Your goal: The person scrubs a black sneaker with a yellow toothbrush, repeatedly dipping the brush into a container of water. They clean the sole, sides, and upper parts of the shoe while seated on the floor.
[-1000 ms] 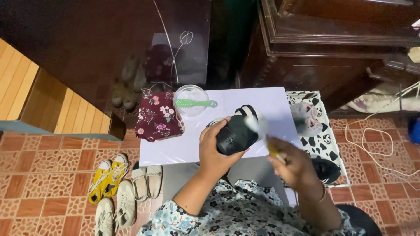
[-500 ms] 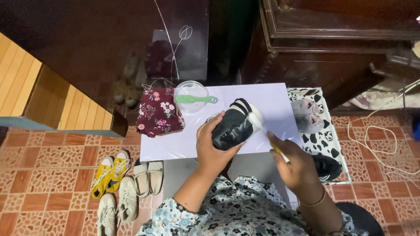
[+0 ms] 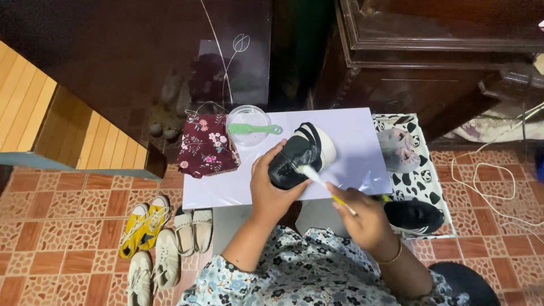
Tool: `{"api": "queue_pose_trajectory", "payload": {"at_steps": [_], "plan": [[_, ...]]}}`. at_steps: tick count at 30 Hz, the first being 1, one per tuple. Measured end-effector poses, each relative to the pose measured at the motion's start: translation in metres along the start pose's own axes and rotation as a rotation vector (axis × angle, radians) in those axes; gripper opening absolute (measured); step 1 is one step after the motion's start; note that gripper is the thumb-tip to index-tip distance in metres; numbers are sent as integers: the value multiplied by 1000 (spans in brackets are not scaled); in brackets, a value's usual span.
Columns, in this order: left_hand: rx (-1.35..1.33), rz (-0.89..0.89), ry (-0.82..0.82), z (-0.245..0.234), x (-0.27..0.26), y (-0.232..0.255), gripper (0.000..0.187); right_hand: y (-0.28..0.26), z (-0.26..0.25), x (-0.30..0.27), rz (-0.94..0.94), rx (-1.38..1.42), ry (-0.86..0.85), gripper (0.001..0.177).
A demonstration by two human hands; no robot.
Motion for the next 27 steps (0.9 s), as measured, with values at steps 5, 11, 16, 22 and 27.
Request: {"api": "queue_pose_trajectory", "payload": {"at_steps": [5, 11, 16, 22, 27], "plan": [[-30, -78, -62, -1, 6, -3, 80, -16, 21, 8, -28, -40, -59, 41], [-102, -171, -76, -7, 7, -12, 87, 24, -8, -4, 37, -60, 172, 40], [-101, -143, -141, -5, 11, -12, 89, -4, -13, 14, 68, 14, 204, 42], [-111, -111, -165, -5, 15, -8, 89, 9, -16, 3, 111, 85, 250, 47], [-118, -129, -152, -5, 19, -13, 92, 56, 8, -22, 134, 123, 163, 45]]}}
Point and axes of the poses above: each hand's wrist, its own x-axis towards the middle knuckle, its own z-axis out of the palm, y = z × x, the point moved 10 cm from there along x, towards the middle knuckle, and after that the axes turned 15 degrees about x, right-handed, at the moved point
